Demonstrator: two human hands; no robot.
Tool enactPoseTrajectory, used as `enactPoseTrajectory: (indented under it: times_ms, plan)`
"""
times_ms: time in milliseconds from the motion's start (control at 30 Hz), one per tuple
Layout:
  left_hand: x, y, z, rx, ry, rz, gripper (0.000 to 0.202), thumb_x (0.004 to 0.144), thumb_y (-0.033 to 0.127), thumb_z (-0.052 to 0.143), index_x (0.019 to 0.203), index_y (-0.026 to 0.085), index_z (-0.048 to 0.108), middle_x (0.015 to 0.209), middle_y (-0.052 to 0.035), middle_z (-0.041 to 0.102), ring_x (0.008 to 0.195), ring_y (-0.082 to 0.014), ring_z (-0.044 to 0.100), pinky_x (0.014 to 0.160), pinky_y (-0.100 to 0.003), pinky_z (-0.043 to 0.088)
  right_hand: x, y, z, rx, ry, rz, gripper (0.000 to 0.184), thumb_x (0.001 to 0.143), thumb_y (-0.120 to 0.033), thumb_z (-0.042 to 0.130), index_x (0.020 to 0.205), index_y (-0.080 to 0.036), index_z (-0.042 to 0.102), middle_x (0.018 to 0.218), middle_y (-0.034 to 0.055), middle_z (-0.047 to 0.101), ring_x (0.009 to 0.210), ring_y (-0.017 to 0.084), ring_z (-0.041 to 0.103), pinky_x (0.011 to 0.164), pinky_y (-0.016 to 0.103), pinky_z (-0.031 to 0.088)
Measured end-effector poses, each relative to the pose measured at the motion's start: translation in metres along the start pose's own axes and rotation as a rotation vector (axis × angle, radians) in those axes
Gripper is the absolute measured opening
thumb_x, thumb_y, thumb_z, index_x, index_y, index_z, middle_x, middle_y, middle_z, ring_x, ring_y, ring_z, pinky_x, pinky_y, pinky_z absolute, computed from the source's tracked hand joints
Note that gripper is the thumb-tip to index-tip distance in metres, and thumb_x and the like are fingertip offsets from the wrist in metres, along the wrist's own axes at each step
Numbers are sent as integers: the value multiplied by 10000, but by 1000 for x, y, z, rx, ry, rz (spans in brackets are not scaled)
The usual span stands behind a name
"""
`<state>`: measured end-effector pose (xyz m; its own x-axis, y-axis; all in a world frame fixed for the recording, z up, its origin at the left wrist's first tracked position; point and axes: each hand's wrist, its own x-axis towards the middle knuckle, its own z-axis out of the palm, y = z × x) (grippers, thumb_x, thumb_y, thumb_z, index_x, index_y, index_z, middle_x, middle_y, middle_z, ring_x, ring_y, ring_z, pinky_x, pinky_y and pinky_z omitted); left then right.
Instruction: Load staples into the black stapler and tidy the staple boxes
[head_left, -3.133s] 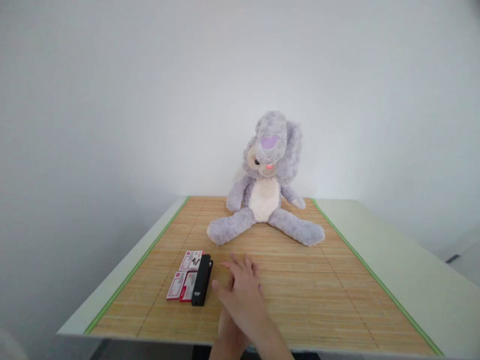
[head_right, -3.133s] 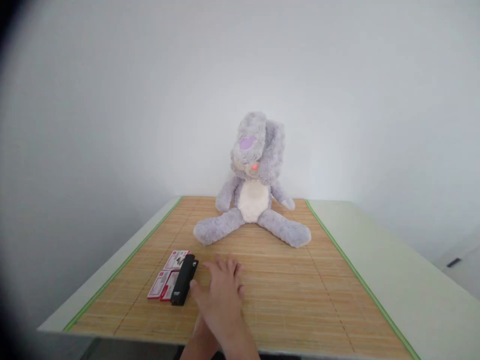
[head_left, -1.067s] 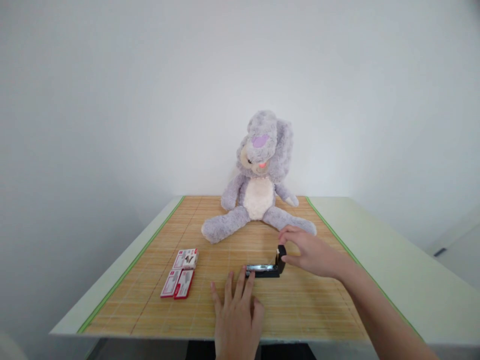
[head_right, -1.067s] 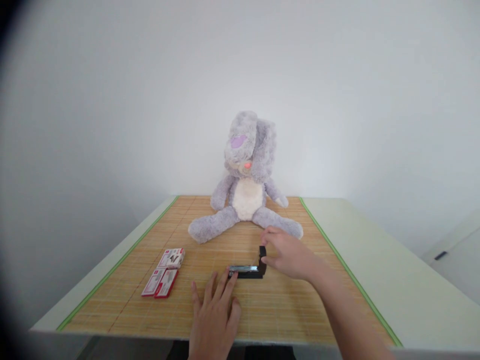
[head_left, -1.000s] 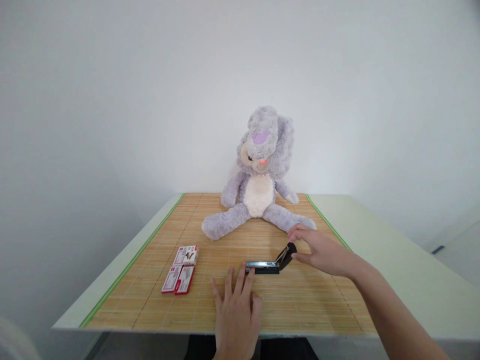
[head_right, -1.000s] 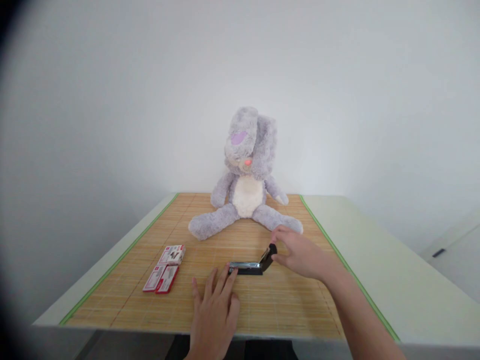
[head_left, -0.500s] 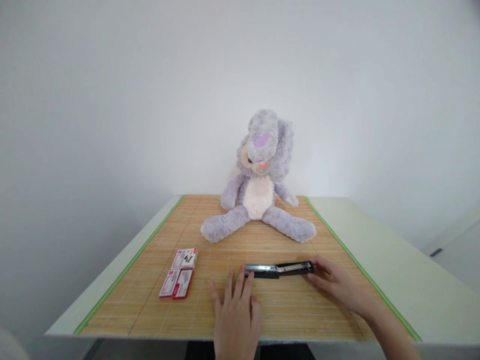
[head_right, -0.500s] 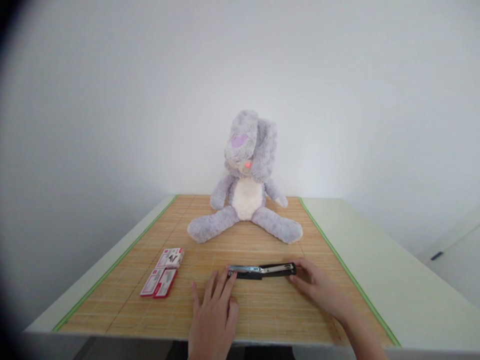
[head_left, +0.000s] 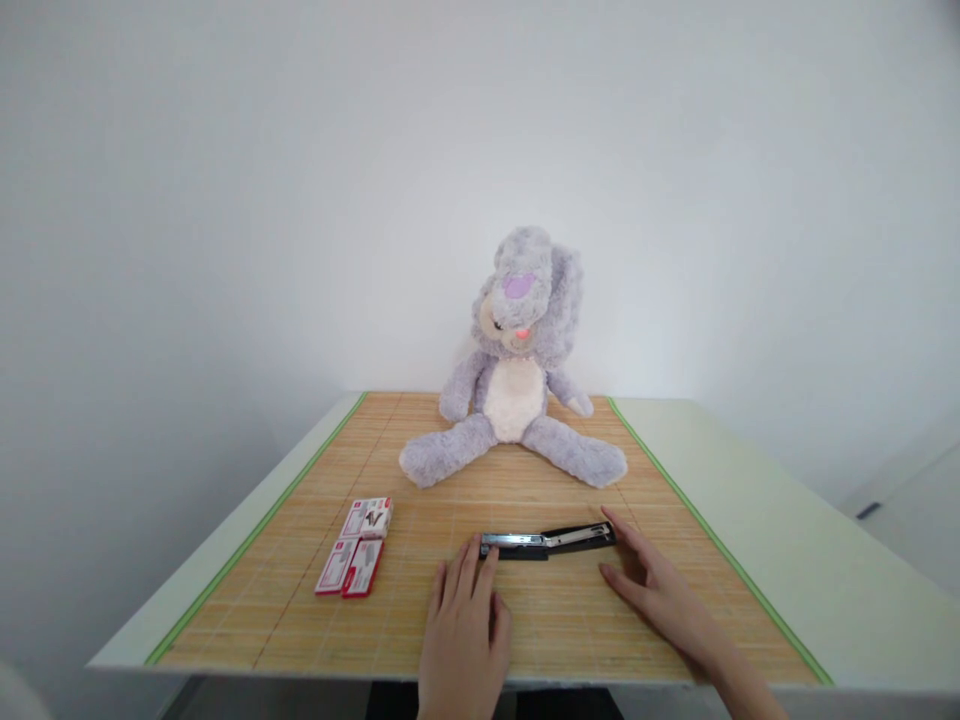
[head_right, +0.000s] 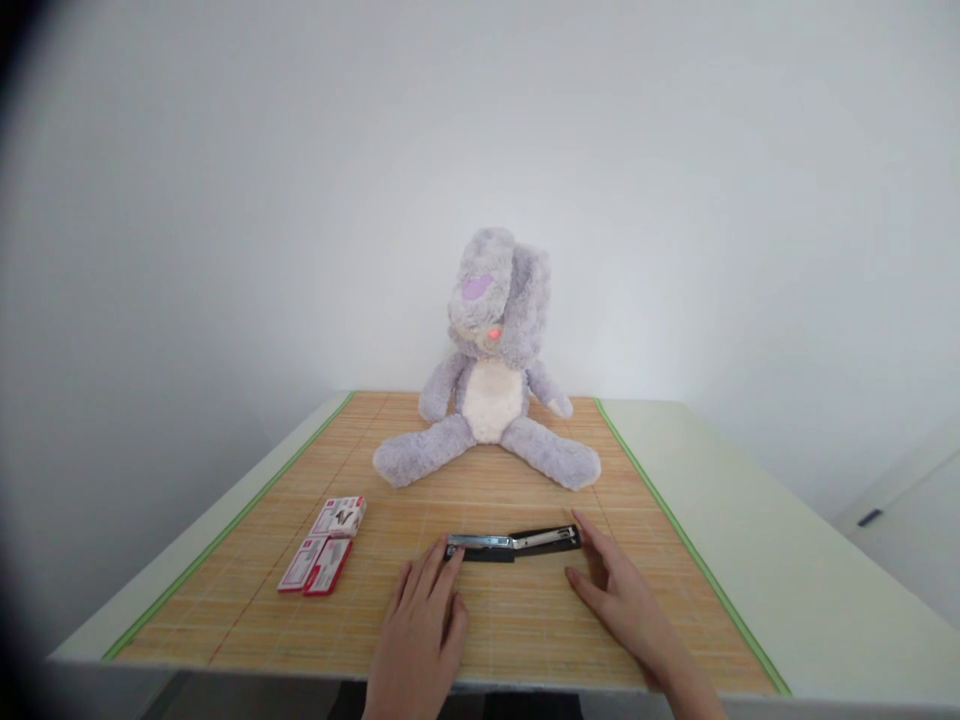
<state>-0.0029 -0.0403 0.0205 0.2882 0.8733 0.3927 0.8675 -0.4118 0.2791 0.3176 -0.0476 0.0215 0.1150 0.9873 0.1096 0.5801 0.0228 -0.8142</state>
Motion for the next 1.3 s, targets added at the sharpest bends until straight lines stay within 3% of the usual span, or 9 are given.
enactPoseTrajectory:
  times_ms: [267,367,467,567,800,967,1100,1200,1300]
  plan:
    - [2,-18,-12,-83,-62,13,550,978,173,417,1516,269,474,1613,-51,452,1508,-201,395,1244,-492,342,-1,0,0,17,5,-2,763,886,-545,646,1576,-332,400,1539,60,544,1425,291,503,1244,515,339]
    - [-2,-45,-23,-16,68,-49,456,978,199,442,1404,280,581,1573,-35,502,1509,-226,385,1247,-519,321,0,2,1,9,8,-2,758,887,-551,645,1572,-327,410,1539,63,543,1429,291,498,1242,508,346]
    - [-9,-77,-39,119,245,-210,374,986,269,471,1316,226,643,1547,-97,497,1490,-298,373,1234,-553,308,0,5,1,2,0,2,747,895,-553,636,1569,-326,410,1543,57,539,1434,284,494,1243,496,351]
    - [-18,-95,-51,243,321,-380,414,987,354,505,1346,194,633,1500,-157,488,1399,-372,413,1155,-604,359,1,8,1,-3,-3,12,750,891,-558,636,1568,-330,409,1530,54,554,1421,291,508,1237,500,363]
    - [-32,-89,-50,295,251,-489,394,1001,360,500,1366,310,639,1398,-122,564,1273,-353,505,1056,-598,411,-2,5,4,-84,39,-34,672,924,-559,577,1541,-332,442,1528,56,550,1424,303,497,1236,512,368]
    - [-34,-107,-52,68,116,-328,341,977,340,511,1274,305,672,1295,-63,661,1189,-289,590,1030,-501,485,-11,4,-7,-149,175,-59,606,937,-555,548,1494,-323,484,1529,71,537,1439,307,468,1253,523,332]
    - [-30,-109,-55,-94,27,-240,308,938,301,538,1217,273,666,1266,-58,677,1183,-285,595,1048,-498,483,-24,-3,-19,-185,379,-108,535,933,-557,537,1366,-247,584,1452,109,584,1375,331,511,1229,554,328]
    - [-22,-92,-54,-222,-66,-158,312,921,224,519,1195,275,659,1262,-55,679,1195,-276,592,1040,-478,484,-37,-19,-12,-58,458,10,491,934,-600,528,1239,-231,636,1263,129,682,1130,301,654,1029,464,514]
    - [-10,-70,-50,-342,-172,-76,360,885,171,532,1205,288,650,1256,-54,679,1205,-268,586,1032,-447,479,-47,-41,12,221,217,192,546,908,-672,545,1200,-219,635,932,77,725,741,205,680,659,317,551]
